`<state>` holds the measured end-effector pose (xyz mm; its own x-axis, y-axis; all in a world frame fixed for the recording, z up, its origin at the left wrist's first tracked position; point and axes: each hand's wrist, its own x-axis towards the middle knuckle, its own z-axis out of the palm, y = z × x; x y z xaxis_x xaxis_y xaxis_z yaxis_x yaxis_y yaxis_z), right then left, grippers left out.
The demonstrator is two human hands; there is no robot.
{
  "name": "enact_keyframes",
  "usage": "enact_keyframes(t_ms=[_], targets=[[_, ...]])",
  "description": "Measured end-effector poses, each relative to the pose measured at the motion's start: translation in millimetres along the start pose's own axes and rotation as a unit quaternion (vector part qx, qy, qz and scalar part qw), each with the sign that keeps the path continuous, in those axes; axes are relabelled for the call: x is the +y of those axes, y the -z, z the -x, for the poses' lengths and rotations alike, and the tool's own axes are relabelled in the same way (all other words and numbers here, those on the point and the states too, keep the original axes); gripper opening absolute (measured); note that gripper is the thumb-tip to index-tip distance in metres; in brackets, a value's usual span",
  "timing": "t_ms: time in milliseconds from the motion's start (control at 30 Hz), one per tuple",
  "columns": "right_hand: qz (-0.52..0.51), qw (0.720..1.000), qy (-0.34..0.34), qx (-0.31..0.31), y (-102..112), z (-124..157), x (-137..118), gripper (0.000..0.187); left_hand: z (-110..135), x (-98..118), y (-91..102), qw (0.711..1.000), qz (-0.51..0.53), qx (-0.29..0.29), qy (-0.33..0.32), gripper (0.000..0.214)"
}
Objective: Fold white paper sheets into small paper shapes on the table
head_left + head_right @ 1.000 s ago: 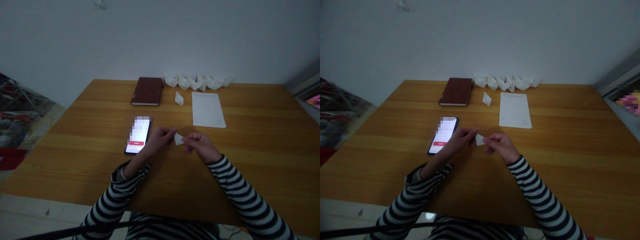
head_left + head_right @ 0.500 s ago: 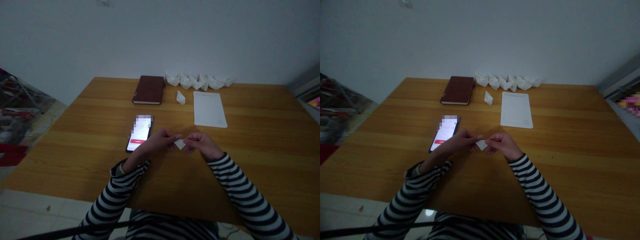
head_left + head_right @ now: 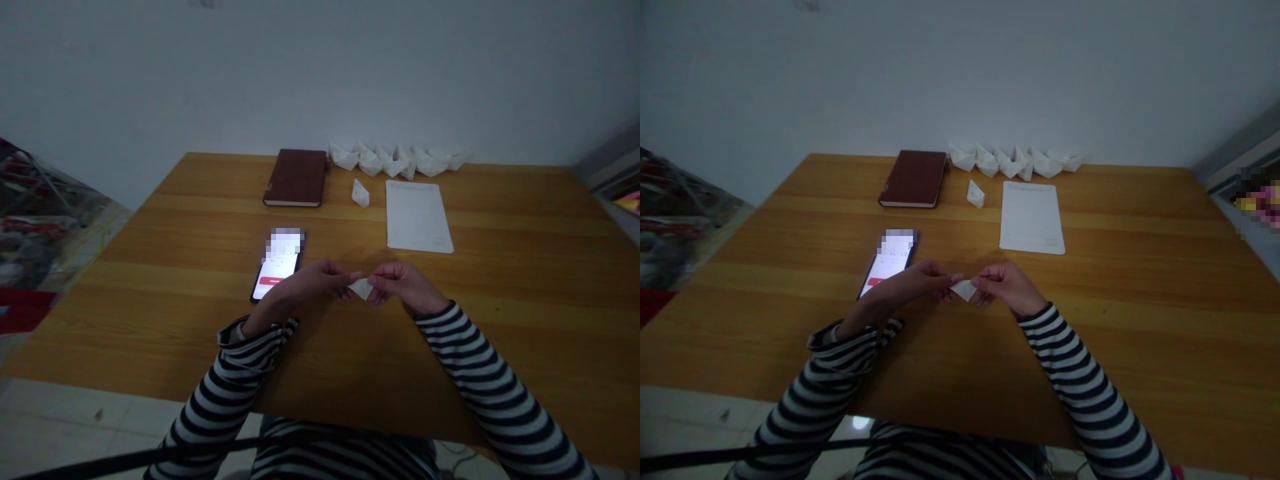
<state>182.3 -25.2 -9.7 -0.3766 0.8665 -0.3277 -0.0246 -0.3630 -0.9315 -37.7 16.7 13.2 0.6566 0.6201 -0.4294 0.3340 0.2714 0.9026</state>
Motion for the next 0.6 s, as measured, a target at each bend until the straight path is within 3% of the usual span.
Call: enact_keyframes(t_ms=[600], targets=[[0.012, 0.999, 0.008, -0.03, 0.2, -1.6, 3.4, 0.035, -0.6, -0.6, 2.0, 0.995, -0.09, -0.007, -0.032, 0.043]])
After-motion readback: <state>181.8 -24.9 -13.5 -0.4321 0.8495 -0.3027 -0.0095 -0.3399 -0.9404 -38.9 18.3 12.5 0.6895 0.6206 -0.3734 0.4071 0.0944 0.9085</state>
